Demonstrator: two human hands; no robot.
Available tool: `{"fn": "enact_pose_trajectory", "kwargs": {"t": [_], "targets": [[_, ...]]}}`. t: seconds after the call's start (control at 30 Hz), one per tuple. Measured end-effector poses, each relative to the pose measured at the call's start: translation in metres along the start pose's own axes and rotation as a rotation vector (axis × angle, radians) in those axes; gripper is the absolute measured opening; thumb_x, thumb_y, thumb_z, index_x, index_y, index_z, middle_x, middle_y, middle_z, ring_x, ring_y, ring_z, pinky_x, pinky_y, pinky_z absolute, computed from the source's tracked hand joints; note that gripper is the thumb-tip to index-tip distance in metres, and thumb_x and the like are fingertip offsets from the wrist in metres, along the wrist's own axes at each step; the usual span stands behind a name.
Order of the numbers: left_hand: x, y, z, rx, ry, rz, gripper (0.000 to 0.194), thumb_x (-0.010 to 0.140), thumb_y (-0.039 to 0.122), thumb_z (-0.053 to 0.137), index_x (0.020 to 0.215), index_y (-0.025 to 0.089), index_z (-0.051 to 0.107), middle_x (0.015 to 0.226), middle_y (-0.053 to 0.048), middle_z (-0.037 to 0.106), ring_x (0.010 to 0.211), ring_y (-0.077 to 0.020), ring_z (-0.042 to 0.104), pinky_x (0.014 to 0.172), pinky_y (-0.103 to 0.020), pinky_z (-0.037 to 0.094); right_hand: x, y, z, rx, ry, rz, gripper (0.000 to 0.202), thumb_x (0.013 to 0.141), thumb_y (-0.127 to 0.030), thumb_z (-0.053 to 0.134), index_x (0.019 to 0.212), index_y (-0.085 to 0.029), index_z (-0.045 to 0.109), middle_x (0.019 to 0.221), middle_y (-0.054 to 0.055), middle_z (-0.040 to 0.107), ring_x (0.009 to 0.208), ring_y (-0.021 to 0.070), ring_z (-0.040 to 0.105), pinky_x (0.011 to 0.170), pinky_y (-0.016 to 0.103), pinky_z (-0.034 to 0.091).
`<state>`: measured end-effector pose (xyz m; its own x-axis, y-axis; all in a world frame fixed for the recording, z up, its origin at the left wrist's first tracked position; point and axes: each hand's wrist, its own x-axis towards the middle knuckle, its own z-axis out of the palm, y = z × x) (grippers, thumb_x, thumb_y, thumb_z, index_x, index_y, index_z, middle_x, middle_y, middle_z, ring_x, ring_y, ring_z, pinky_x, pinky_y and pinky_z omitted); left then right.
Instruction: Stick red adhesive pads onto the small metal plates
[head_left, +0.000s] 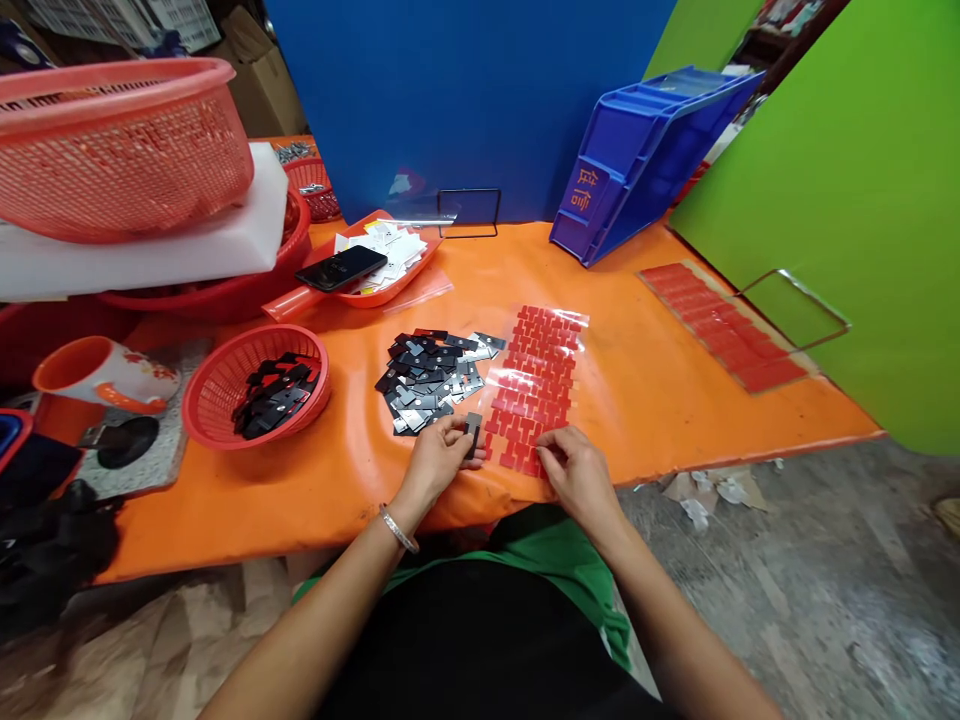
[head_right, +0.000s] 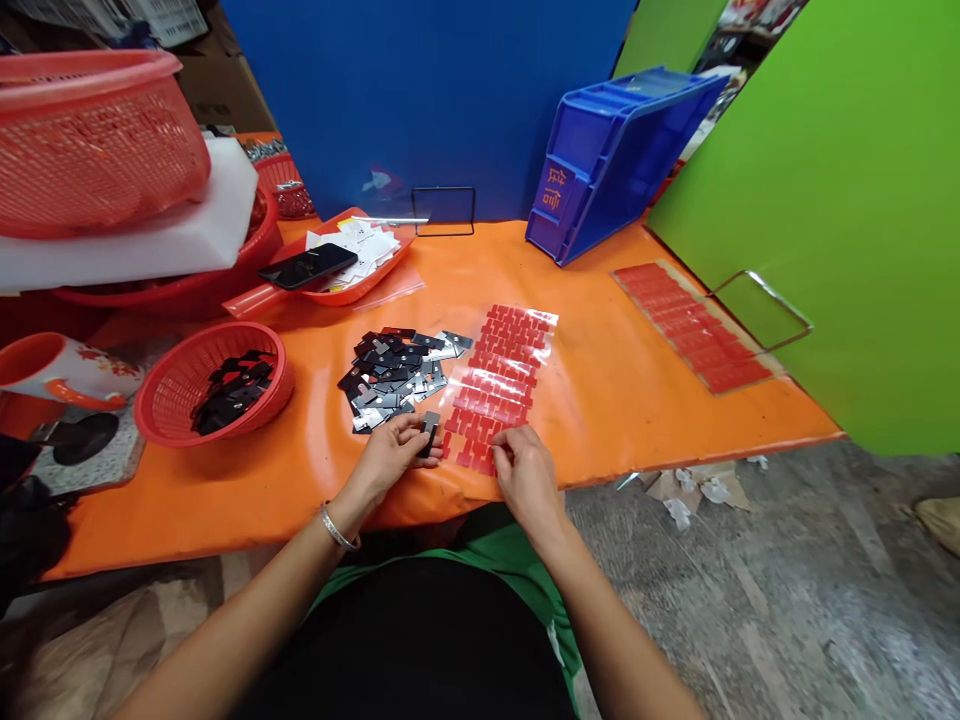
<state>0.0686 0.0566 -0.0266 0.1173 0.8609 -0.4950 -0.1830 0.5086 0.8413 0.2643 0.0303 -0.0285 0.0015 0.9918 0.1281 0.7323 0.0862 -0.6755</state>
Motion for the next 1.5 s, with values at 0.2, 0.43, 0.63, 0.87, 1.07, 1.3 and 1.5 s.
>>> {"fn": "enact_pose_trajectory", "kwargs": {"t": [0.2,0.43,0.63,0.87,1.07,1.3,1.5], "targets": [[0.002,-0.003,0.015,0.01,-0.09,0.005,0.016,0.08,0.011,0.057,0.095,0.011,0.056,0.072,-0.004,0.067,0.057,-0.0116,0.065,0.059,-0.026,0.057,-0.003,-0.008,0.008,-0.135,-0.062,-0.035,0.012,0.084,-0.02,0.049,0.08,-0.019,0.06,0.082,0.007,0.057,0.079,0.0207,0.055,0.07,0.031,0.044],[0.01,-0.008,0.022,0.051,-0.085,-0.005,0.013,0.077,0.009,0.061,0.09,0.011,0.059,0.086,-0.008,0.068,0.065,-0.0129,0.067,0.056,-0.022,0.055,0.008,-0.014,0.009,-0.312,-0.177,0.063,0.008,0.081,-0.016,0.056,0.074,-0.02,0.056,0.083,0.005,0.057,0.077,0.0195,0.053,0.062,0.028,0.038],[0.01,-0.006,0.021,0.017,-0.088,-0.039,0.016,0.075,0.011,0.066,0.089,0.011,0.06,0.084,-0.008,0.068,0.065,-0.0129,0.066,0.055,-0.022,0.054,0.003,-0.012,0.012,-0.352,-0.117,-0.009,0.007,0.081,-0.015,0.055,0.083,-0.02,0.059,0.087,0.008,0.057,0.076,0.0205,0.053,0.063,0.03,0.04],[0.01,-0.008,0.02,0.043,-0.092,-0.057,0.016,0.074,0.014,0.068,0.088,0.012,0.06,0.085,-0.008,0.069,0.07,-0.0145,0.068,0.057,-0.022,0.054,-0.008,-0.009,0.023,-0.37,-0.003,-0.124,0.019,0.087,-0.018,0.047,0.076,-0.02,0.062,0.081,0.008,0.057,0.081,0.0232,0.051,0.07,0.033,0.043],[0.011,-0.006,0.021,0.052,-0.1,-0.073,0.016,0.074,0.014,0.068,0.087,0.012,0.06,0.085,-0.009,0.069,0.067,-0.0131,0.067,0.057,-0.021,0.054,0.0,-0.005,0.017,-0.177,-0.038,-0.055,0.011,0.081,-0.016,0.049,0.072,-0.02,0.054,0.077,0.006,0.056,0.076,0.0212,0.05,0.07,0.034,0.042],[0.012,-0.004,0.023,0.037,-0.1,-0.074,0.014,0.075,0.015,0.068,0.086,0.012,0.06,0.081,-0.008,0.069,0.066,-0.0124,0.067,0.056,-0.019,0.054,0.001,-0.001,0.002,0.366,-0.061,0.174,0.013,0.079,-0.03,0.054,0.072,-0.019,0.054,0.07,0.001,0.055,0.062,0.0149,0.051,0.055,0.026,0.041],[0.004,0.003,0.022,-0.014,-0.109,-0.072,0.019,0.071,0.004,0.065,0.088,0.01,0.062,0.08,-0.008,0.069,0.063,-0.0128,0.067,0.059,-0.023,0.055,-0.001,-0.006,-0.002,0.635,0.03,0.326,0.029,0.068,-0.044,0.069,0.075,-0.019,0.056,0.066,-0.001,0.055,0.057,0.0129,0.051,0.053,0.025,0.043]]}}
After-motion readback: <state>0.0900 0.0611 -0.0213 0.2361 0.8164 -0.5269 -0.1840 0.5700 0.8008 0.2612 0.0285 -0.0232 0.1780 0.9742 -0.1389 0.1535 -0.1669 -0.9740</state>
